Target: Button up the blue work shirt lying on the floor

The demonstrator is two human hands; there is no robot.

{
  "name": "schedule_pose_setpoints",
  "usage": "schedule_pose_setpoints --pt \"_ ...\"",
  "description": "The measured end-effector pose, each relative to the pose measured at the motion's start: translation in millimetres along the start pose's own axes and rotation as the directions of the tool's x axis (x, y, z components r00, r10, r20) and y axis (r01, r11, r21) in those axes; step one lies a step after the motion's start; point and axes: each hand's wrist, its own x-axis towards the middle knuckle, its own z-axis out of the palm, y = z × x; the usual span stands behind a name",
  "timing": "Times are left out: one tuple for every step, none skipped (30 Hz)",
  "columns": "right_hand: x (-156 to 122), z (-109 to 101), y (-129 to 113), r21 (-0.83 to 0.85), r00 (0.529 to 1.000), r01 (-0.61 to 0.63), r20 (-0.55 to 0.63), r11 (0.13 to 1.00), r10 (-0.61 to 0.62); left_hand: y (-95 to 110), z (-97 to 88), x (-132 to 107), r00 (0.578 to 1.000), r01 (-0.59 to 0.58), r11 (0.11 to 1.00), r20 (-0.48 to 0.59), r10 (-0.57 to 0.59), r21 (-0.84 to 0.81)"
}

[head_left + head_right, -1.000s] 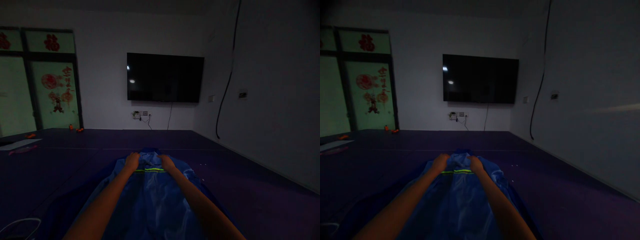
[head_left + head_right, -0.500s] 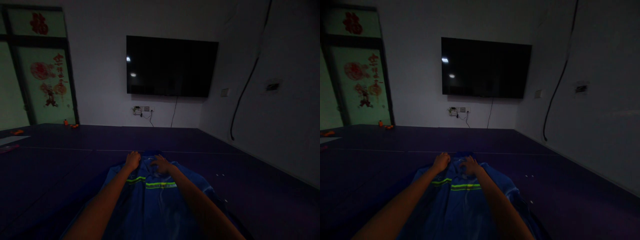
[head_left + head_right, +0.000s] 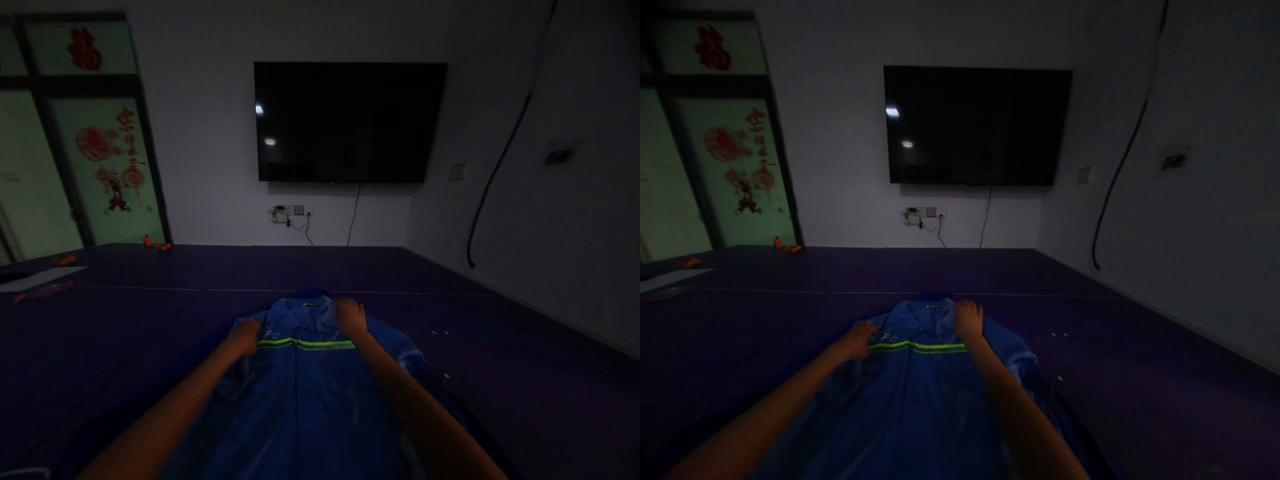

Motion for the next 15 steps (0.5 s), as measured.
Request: schedule_pose_setpoints --pt "-9.2 -6.7 9.4 -0.042 1.0 -0.021 0.005 0.999 0.021 -5.9 -8.1 -4.3 0.998 0.028 0.999 -0.057 -0.029 -0.025" --pt "-18.8 -13.7 20.0 -0.085 0.998 -0.044 0.036 0.995 0.047 -13.3 -18.8 -8.8 0.985 0.089 0.994 -0.143 -0.097 -0.06" --pt "-28.2 -20.9 31.5 -0.133 0.994 -0.062 0.084 0.989 0.073 -22.6 -31.8 -13.6 0.97 0.138 0.988 -0.194 -0.149 -0.067" --pt "-37.0 -28.3 43.6 -0.178 0.984 -0.07 0.15 0.981 0.097 -33.2 -46.2 -19.2 0.953 0.182 0.981 -0.234 -0.194 -0.071" --pt "-44.9 -35.9 55.8 -0.211 0.966 -0.079 0.227 0.974 0.127 -44.5 -60.9 -25.6 0.928 0.235 0.969 -0.279 -0.247 -0.075" --pt "-51.8 -43.9 67.5 -0.228 0.944 -0.085 0.292 0.97 0.152 -55.6 -75.0 -32.8 0.898 0.278 0.957 -0.33 -0.29 -0.083" --pt "-57.4 -52.2 78.2 -0.242 0.938 -0.101 0.301 0.965 0.174 -65.3 -87.5 -40.4 0.861 0.33 0.939 -0.376 -0.342 -0.099" --pt "-61.9 -60.6 87.1 -0.264 0.94 -0.13 0.273 0.956 0.204 -72.3 -97.8 -47.7 0.836 0.338 0.934 -0.418 -0.354 -0.114" --pt "-65.1 -68.6 93.3 -0.289 0.951 -0.169 0.202 0.942 0.233 -75.7 -105.1 -54.0 0.812 0.353 0.925 -0.446 -0.376 -0.139" --pt "-67.0 -75.7 96.1 -0.31 0.958 -0.219 0.11 0.925 0.264 -74.8 -109.3 -58.5 0.794 0.347 0.923 -0.473 -0.382 -0.163" --pt "-67.8 -81.2 94.7 -0.313 0.958 -0.274 -0.004 0.909 0.287 -69.2 -110.0 -60.8 0.792 0.309 0.933 -0.494 -0.359 -0.182" --pt "-67.4 -84.6 88.5 -0.278 0.942 -0.334 -0.13 0.901 0.309 -58.9 -107.2 -60.4 0.792 0.268 0.941 -0.51 -0.336 -0.204" --pt "-66.0 -85.4 77.4 -0.197 0.921 -0.361 -0.23 0.912 0.315 -44.5 -100.8 -57.6 0.803 0.211 0.951 -0.515 -0.3 -0.226" --pt "-63.7 -83.4 61.8 -0.079 0.914 -0.332 -0.271 0.94 0.301 -26.7 -91.0 -52.8 0.816 0.158 0.955 -0.511 -0.27 -0.252" --pt "-60.9 -78.6 42.3 0.09 0.924 -0.271 -0.254 0.959 0.285 -6.7 -78.1 -46.7 0.829 0.12 0.95 -0.497 -0.255 -0.289"
